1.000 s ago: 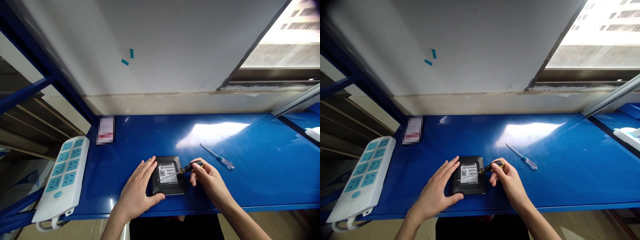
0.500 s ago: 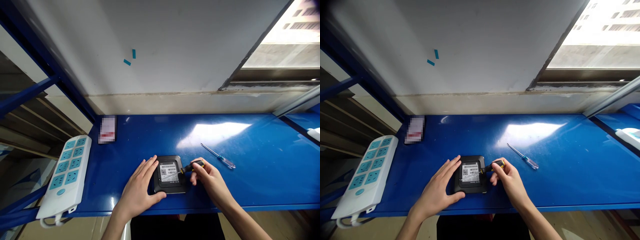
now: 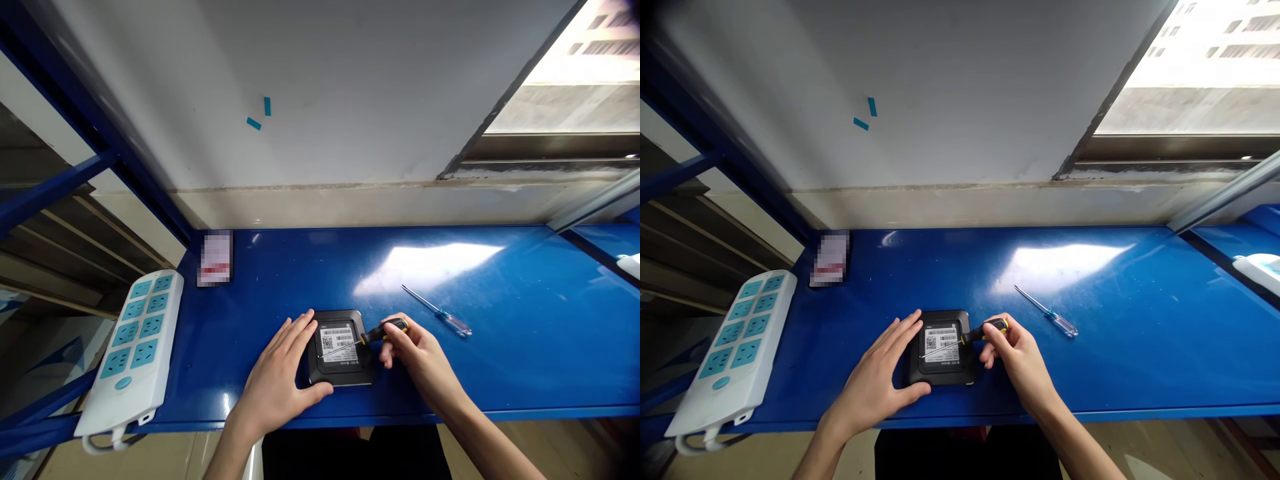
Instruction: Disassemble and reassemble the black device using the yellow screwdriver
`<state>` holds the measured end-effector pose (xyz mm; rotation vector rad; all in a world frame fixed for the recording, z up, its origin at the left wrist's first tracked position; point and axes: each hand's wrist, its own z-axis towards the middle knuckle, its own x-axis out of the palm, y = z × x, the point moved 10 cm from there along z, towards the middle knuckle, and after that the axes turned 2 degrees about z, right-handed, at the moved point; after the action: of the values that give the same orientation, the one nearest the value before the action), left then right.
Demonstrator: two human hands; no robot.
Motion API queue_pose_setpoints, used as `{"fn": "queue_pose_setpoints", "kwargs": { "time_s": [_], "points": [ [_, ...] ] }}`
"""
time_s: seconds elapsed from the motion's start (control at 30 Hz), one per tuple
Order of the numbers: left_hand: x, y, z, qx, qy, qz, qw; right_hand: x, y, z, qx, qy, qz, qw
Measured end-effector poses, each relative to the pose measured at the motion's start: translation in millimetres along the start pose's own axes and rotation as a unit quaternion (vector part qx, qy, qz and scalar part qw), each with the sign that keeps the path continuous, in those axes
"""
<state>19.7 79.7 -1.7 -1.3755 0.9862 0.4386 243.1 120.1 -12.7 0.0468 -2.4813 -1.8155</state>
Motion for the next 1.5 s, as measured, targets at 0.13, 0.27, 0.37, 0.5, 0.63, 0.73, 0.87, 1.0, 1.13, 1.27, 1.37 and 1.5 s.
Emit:
{"fn": "queue_pose_setpoints", "kwargs": {
  "time_s": [0.13, 0.27, 0.37, 0.5, 0.63, 0.73, 0.87, 1.0, 1.13, 1.27, 1.37, 1.5],
  "points": [
    [-1.4, -2, 1, 0.002, -0.002, 0.003, 1.000, 1, 0, 1, 0.006, 0.002, -0.002, 1.000],
    [-2.3, -2, 1, 0.005, -0.005, 0.002, 1.000, 1, 0, 0, 0.009, 0.003, -0.005, 1.000],
    [-1.7, -2, 1, 0.005, -0.001, 0.006, 1.000, 0, 1, 1, 0.008, 0.001, -0.008, 1.000],
    [-2.1, -2, 1, 0.001, -0.001, 0.008, 1.000, -1, 1, 1, 0.001, -0.004, -0.017, 1.000],
    [-4.5, -5, 1, 0.008, -0.006, 0.004, 1.000, -4, 3, -1, -0.014, -0.014, -0.032, 0.999],
    [-4.4, -5, 2, 0.010, -0.002, 0.006, 1.000, -8, 5, -5, -0.024, -0.024, -0.045, 0.998],
    [-3.6, -3, 2, 0.004, -0.003, 0.003, 1.000, -14, 6, -12, -0.031, -0.033, -0.060, 0.997],
    [-1.3, 0, 1, -0.006, 0.003, 0.002, 1.000, -18, 12, -21, -0.046, -0.046, -0.104, 0.992],
    [-0.3, 1, 1, -0.010, 0.008, 0.008, 1.000, -13, 25, -30, -0.069, -0.050, -0.159, 0.984],
    [-0.7, 2, 1, -0.014, 0.006, 0.006, 1.000, -4, 45, -40, -0.129, -0.033, -0.193, 0.972],
    [-0.8, 2, 0, -0.009, 0.001, 0.006, 1.000, 2, 61, -53, -0.197, -0.039, -0.234, 0.951],
    [0.3, 3, -1, -0.005, -0.001, 0.006, 1.000, 14, 74, -71, -0.274, -0.035, -0.287, 0.917]
  ]
}}
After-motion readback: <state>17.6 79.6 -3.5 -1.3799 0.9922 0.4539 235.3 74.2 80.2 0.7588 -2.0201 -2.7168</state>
